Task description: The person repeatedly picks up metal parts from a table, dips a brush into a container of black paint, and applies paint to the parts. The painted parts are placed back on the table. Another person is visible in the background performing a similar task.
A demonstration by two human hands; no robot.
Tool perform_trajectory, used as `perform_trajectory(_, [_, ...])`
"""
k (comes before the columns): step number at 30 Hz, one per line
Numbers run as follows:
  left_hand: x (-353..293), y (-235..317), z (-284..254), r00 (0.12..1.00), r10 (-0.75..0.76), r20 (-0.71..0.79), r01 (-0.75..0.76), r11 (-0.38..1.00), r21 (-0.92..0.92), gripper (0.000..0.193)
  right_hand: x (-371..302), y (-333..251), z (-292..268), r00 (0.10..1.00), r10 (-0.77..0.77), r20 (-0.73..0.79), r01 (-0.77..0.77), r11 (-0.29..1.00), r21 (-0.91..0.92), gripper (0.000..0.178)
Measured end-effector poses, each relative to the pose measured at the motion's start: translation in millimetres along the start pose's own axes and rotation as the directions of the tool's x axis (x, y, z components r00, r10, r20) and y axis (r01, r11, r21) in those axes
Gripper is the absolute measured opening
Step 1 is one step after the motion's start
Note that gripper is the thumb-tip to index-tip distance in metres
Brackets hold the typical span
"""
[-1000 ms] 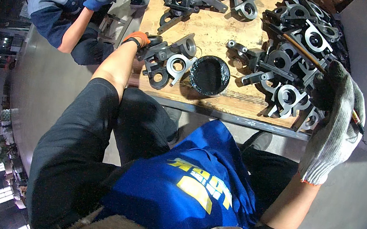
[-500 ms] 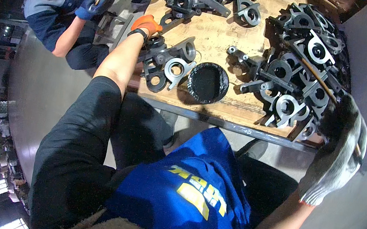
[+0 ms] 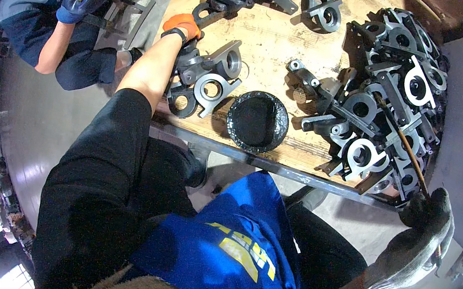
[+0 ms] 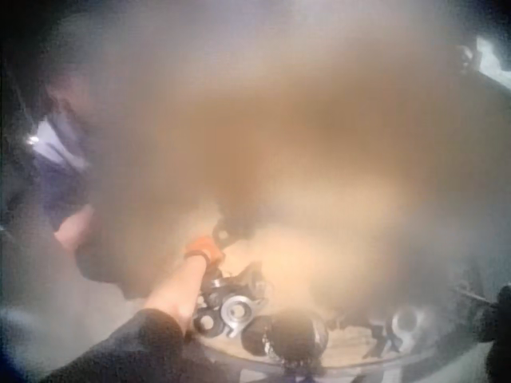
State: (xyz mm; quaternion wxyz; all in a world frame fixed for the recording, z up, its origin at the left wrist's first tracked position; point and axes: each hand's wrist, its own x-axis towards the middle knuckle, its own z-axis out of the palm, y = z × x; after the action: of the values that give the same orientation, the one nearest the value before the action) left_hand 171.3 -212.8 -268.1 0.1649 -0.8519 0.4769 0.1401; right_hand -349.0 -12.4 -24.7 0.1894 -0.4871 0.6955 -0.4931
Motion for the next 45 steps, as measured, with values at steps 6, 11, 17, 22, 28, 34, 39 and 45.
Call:
perform_trajectory(6, [28, -14, 42, 0.933, 0.138, -0.331, -0.154, 0.988, -0.021, 0.032, -2, -3, 6, 0.997, -0.076, 0.027, 0.076, 0.997, 0.021, 0.042])
perform_trajectory(11, [-15, 1, -5, 0.946, 0.257, -0.197, -0.235, 0.963, 0.132, 0.037, -8, -13, -1, 0.954, -0.277, 0.112, 0.293, 0.941, -0.17, 0.042])
perform_trajectory(17, [-44, 6, -55, 0.917, 0.341, -0.206, -0.364, 0.927, -0.087, 0.038, -9, -10, -10, 0.977, -0.207, 0.058, 0.186, 0.949, 0.254, 0.044])
perform_trajectory(22, [-104, -5, -113, 0.862, 0.445, -0.242, -0.504, 0.71, -0.492, 0.041, -5, -25, 0, 0.987, -0.149, 0.068, 0.112, 0.917, 0.384, 0.039])
perform_trajectory(28, [-225, -23, -182, 0.547, 0.677, -0.492, -0.726, 0.091, -0.682, 0.031, -11, -59, 43, 0.973, -0.209, 0.094, 0.139, 0.864, 0.484, 0.033])
perform_trajectory(34, [-364, 35, -165, 0.468, 0.798, -0.38, -0.393, -0.198, -0.898, 0.037, 6, -69, 67, 0.971, -0.111, 0.213, -0.178, 0.259, 0.949, 0.037])
perform_trajectory(39, [-358, 57, -117, 0.413, 0.884, -0.218, -0.334, -0.076, -0.94, 0.035, -3, -59, 37, 0.978, -0.109, 0.18, 0.006, 0.871, 0.492, 0.032])
perform_trajectory(45, [-382, 95, -99, 0.467, 0.827, -0.313, -0.877, 0.389, -0.282, 0.053, -13, -58, 23, 0.888, -0.281, 0.365, -0.313, 0.214, 0.925, 0.025])
